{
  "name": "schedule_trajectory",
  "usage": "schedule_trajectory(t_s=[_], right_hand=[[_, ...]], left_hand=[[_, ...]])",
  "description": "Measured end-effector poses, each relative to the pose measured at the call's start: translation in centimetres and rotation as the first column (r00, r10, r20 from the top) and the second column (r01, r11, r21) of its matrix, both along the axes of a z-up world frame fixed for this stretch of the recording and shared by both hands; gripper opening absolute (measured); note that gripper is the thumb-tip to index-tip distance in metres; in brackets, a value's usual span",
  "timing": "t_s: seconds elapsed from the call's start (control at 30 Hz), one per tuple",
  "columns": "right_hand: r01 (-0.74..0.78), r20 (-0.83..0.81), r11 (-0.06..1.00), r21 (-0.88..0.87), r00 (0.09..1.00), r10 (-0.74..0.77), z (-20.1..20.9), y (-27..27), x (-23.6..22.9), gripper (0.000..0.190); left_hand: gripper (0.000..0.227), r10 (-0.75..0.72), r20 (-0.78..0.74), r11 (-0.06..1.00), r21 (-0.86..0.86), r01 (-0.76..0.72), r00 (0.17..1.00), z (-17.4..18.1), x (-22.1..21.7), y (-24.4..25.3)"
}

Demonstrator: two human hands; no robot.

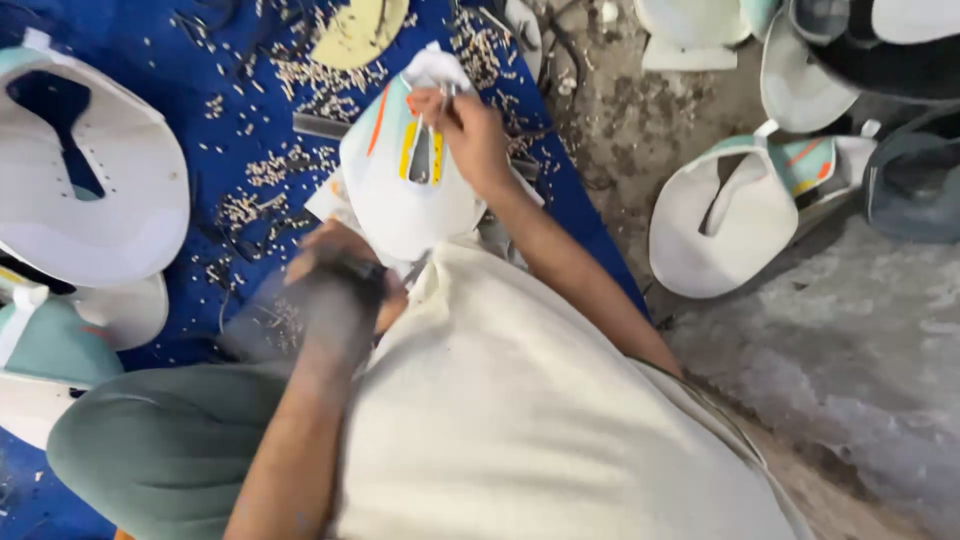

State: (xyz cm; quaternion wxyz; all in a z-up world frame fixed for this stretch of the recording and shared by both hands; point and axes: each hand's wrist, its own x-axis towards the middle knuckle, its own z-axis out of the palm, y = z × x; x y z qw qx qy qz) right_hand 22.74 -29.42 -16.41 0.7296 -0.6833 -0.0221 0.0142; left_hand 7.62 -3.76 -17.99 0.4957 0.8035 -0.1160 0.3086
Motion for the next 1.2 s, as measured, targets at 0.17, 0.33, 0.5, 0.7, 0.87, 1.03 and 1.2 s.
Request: schedule_trajectory(t_s=[0.17, 0.33, 0.5, 0.7, 0.87, 1.03, 1.2], right_hand=[[0.139, 0.215, 0.827, -0.544, 0.976, -0.023, -2.1, -0.5, -1.2, 0.022], [0.097, -0.102, 0.956, 0.278, 0.992, -0.071, -1.3, -0.6, 1.8, 0.021], [0.097, -0.076, 0.995, 0.026, 0.993, -0.095, -0.6, 0.4, 0.7, 0.02], [0.274, 0.449, 0.608, -0.745, 0.881, 0.153, -4.4, -1.5, 1.2, 0.023], [0.222, -0.125, 0.876, 0.428, 0.975, -0.186, -2.2, -2.8, 3.6, 0.03], [0.119, -0.114, 0.946, 0.302, 0.99, -0.088, -5.3, -2.2, 3.6, 0.024], [0.147, 0.178, 0.98, -0.132, 0.976, -0.122, 1.0, -0.6, 0.9, 0.015]], left_hand=[[0.046, 0.179, -0.736, 0.918, 0.363, 0.157, 0.653, 11.5, 0.1, -3.8], [0.046, -0.095, -0.601, 0.995, -0.028, 0.098, 0.794, 22.0, 0.3, -3.6], [0.054, -0.139, -0.44, 0.989, -0.014, 0.147, 0.887, 20.1, 0.1, -2.5], [0.045, -0.073, -0.607, 0.985, 0.078, 0.151, 0.791, 10.6, 1.6, -4.0], [0.039, -0.048, -0.646, 0.996, 0.028, 0.086, 0.761, 17.8, 1.1, -3.4], [0.055, -0.086, -0.386, 0.981, 0.13, 0.146, 0.918, 24.7, 0.6, -2.7], [0.061, -0.334, -0.174, 0.918, -0.284, 0.278, 0.926, 21.1, 4.2, -4.1]])
